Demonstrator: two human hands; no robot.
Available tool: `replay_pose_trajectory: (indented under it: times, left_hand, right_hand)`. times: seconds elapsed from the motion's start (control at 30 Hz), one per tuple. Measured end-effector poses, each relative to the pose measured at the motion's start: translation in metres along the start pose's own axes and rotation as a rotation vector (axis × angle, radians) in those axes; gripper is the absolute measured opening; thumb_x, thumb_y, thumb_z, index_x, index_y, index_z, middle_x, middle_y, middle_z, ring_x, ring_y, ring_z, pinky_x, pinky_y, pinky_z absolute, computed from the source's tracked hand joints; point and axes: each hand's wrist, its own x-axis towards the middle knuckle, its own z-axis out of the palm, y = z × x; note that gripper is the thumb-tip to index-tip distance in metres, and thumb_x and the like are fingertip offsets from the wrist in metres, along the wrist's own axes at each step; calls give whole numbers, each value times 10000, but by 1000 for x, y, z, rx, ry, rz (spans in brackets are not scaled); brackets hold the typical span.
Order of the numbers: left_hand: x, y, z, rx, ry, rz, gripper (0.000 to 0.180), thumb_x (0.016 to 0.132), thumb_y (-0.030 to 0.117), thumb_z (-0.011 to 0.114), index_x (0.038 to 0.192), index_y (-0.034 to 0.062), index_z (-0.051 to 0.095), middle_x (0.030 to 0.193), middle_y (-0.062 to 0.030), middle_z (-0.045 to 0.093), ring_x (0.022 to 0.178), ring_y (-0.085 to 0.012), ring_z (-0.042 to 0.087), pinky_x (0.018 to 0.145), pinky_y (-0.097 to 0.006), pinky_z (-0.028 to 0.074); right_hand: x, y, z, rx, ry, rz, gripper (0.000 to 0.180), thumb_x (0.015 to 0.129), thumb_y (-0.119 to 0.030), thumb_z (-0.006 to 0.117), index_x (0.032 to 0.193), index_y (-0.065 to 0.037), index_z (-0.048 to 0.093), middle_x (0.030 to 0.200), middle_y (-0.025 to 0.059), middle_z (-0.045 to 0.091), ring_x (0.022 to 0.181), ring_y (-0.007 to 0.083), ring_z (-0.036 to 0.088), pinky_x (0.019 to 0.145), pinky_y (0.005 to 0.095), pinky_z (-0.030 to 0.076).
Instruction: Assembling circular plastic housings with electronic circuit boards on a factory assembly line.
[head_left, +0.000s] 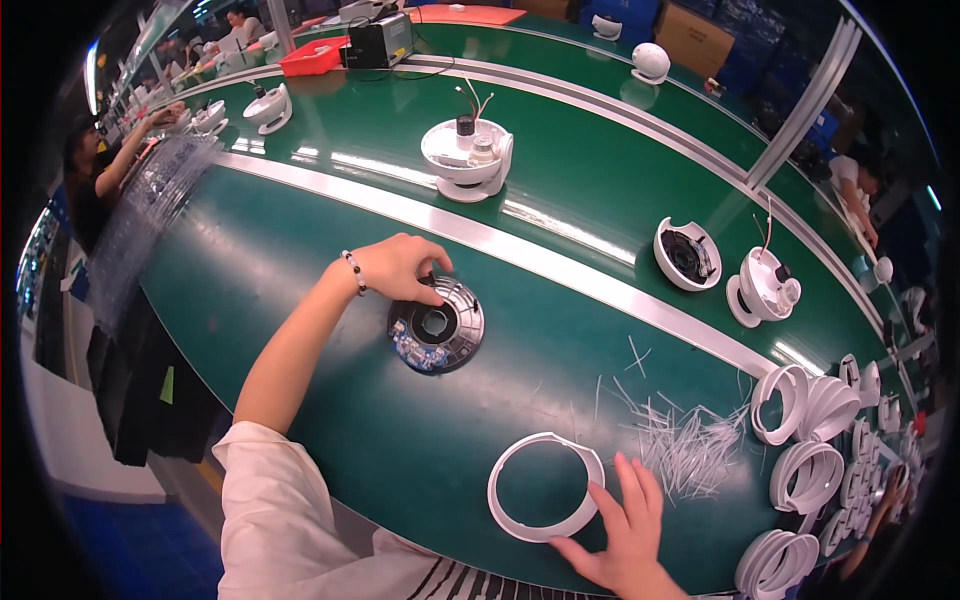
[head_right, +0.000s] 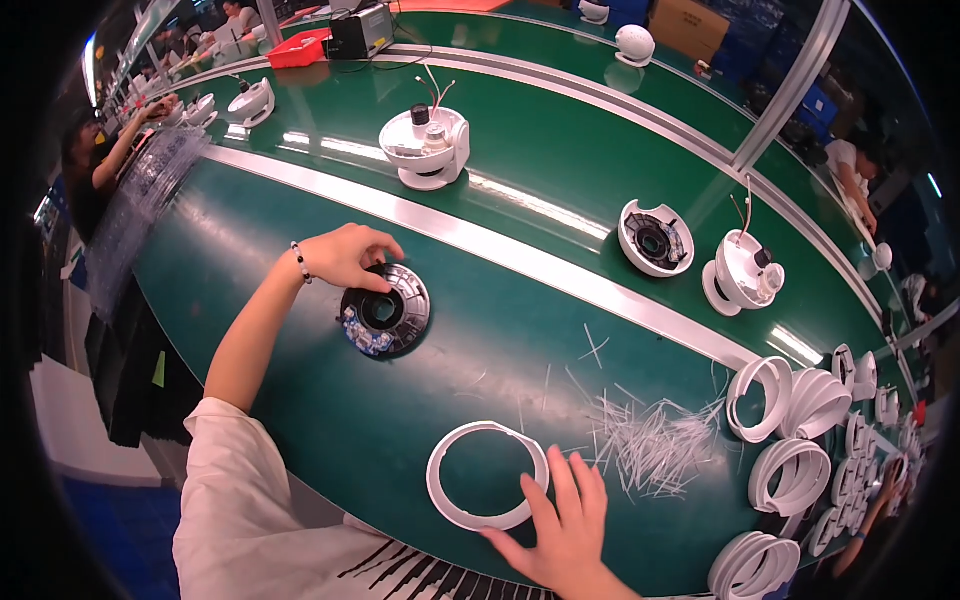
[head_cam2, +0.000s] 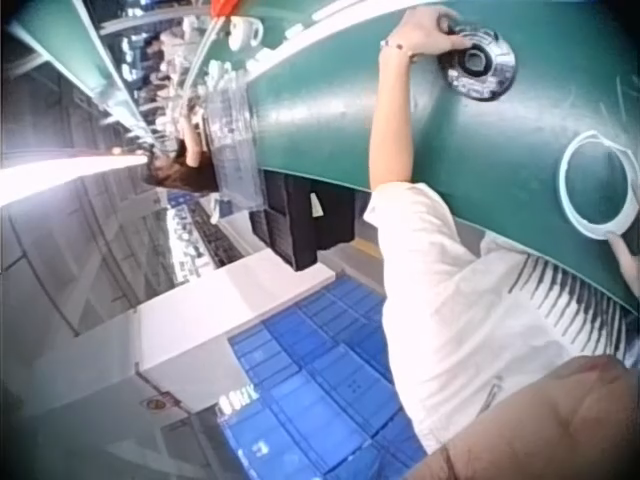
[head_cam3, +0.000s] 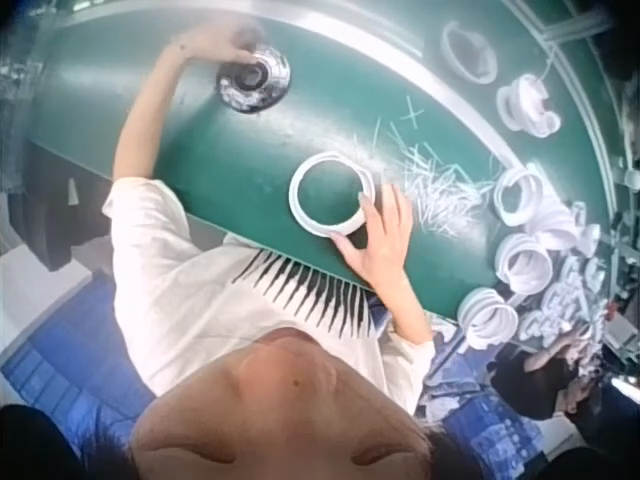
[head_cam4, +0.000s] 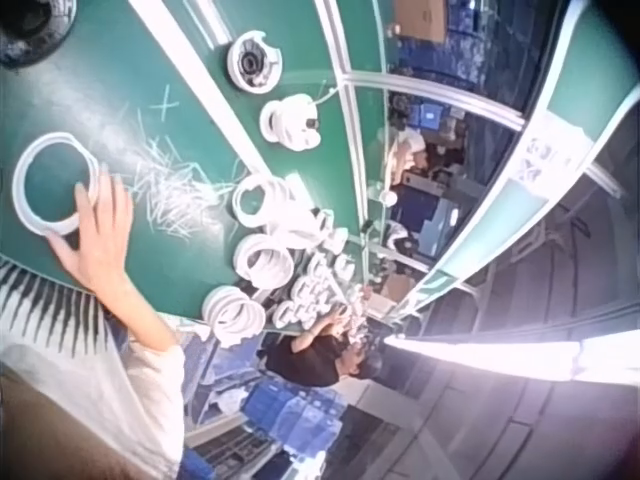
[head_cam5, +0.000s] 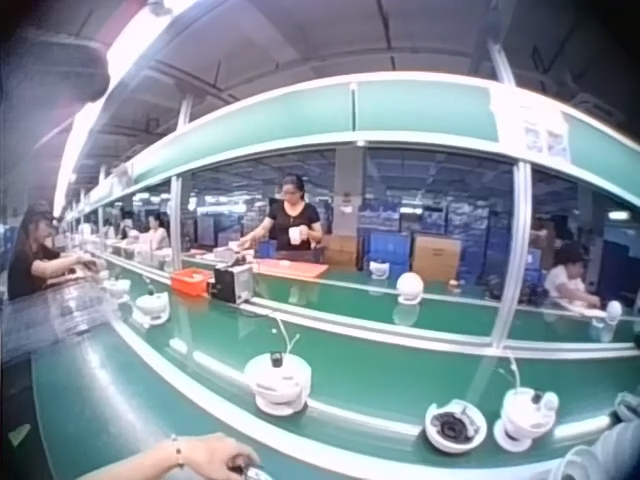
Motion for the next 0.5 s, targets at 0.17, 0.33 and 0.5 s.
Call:
replay_pose_trajectory:
  times: [0.17,0.33,0.5]
  left_hand:
    - [-3,0,-7,-418,-94,-4,182,709,125,634,839,6,590,761,-49,560,716,-122,546,629,-264,448]
    - [9,23,-19,-408,4,228,129,744,56,599,820,-27,535,800,-20,550,629,-43,525,549,-186,446]
    - [25,34,-14,-771,80,191,142,777,112,590,869,24,527,784,-2,553,629,-48,545,508,-194,450]
  right_hand:
    - [20,-33,22,88,-35,210,906,468,-472,760,1144,7,392,1245,317,246,1088,449,327,860,490,303]
    - [33,-44,29,142,-116,340,907,472,-424,772,1159,16,375,1265,316,205,1105,444,308,874,488,296]
    - [45,-41,23,130,-411,172,967,480,-411,777,1229,-11,314,1312,304,113,1210,442,165,956,487,215]
